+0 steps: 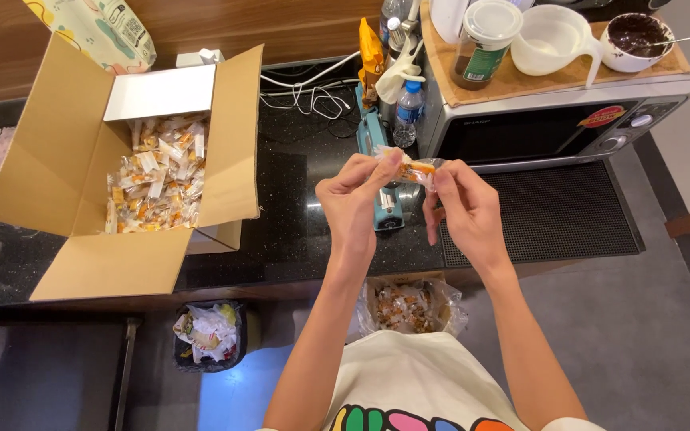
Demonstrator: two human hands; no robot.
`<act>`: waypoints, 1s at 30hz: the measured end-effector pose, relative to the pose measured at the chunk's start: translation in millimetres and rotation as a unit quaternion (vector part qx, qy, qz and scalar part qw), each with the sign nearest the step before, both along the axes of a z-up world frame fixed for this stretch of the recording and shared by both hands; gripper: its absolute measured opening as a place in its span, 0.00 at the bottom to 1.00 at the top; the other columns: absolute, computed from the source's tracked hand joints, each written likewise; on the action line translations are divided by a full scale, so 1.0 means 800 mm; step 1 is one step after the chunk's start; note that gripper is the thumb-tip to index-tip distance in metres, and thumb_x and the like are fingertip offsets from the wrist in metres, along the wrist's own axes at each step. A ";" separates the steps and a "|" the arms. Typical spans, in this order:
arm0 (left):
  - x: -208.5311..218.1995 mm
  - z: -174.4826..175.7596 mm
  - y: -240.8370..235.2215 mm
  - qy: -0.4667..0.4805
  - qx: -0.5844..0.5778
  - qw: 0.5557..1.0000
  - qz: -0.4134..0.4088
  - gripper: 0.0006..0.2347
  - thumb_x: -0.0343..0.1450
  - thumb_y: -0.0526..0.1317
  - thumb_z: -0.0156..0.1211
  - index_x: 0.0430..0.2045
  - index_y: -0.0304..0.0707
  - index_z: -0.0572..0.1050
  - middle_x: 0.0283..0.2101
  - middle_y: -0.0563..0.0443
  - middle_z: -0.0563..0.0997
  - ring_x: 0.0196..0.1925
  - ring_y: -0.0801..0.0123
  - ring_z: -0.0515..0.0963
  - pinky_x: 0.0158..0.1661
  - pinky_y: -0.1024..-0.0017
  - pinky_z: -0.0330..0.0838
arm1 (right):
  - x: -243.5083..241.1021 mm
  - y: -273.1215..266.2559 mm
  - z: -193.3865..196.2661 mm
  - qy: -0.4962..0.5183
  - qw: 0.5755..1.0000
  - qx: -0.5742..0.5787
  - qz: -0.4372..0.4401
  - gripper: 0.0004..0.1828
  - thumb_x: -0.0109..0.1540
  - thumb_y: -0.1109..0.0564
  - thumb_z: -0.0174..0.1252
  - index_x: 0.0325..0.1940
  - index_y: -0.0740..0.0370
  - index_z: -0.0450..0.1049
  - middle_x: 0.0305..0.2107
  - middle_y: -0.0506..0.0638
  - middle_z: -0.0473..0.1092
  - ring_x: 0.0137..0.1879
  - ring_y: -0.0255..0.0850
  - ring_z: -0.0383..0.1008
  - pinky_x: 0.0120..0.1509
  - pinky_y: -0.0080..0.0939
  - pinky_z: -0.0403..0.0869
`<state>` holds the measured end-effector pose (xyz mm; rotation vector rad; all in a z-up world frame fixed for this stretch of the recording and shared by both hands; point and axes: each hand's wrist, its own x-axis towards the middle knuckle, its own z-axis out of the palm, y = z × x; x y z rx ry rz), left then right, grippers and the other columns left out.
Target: The person is using a manual heat sealer to close individual plastic bags containing pastries.
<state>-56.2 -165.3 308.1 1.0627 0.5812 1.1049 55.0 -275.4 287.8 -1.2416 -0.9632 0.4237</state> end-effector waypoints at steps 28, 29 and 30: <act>0.000 -0.006 -0.012 0.006 0.156 0.986 0.052 0.04 0.72 0.36 0.82 0.28 0.44 0.91 0.22 0.54 0.83 0.32 0.82 0.75 0.44 0.72 0.77 | 0.006 -0.015 -0.007 -0.067 0.997 0.022 -0.035 0.21 0.83 0.58 0.50 0.35 0.63 0.74 0.13 0.48 0.62 0.14 0.39 0.73 0.23 0.34 0.75; 0.001 -0.008 -0.011 -0.001 0.148 0.988 0.046 0.04 0.72 0.36 0.83 0.27 0.44 0.91 0.22 0.54 0.83 0.32 0.82 0.75 0.45 0.72 0.77 | 0.004 -0.016 -0.006 -0.069 0.996 0.032 -0.043 0.21 0.83 0.58 0.50 0.35 0.62 0.74 0.13 0.48 0.62 0.14 0.39 0.73 0.24 0.34 0.75; 0.002 -0.009 -0.010 -0.009 0.140 0.989 0.040 0.04 0.72 0.36 0.83 0.26 0.43 0.91 0.22 0.54 0.83 0.32 0.82 0.75 0.45 0.72 0.77 | 0.002 -0.016 -0.005 -0.071 0.995 0.043 -0.050 0.22 0.83 0.58 0.50 0.34 0.62 0.74 0.13 0.48 0.61 0.14 0.39 0.74 0.24 0.35 0.75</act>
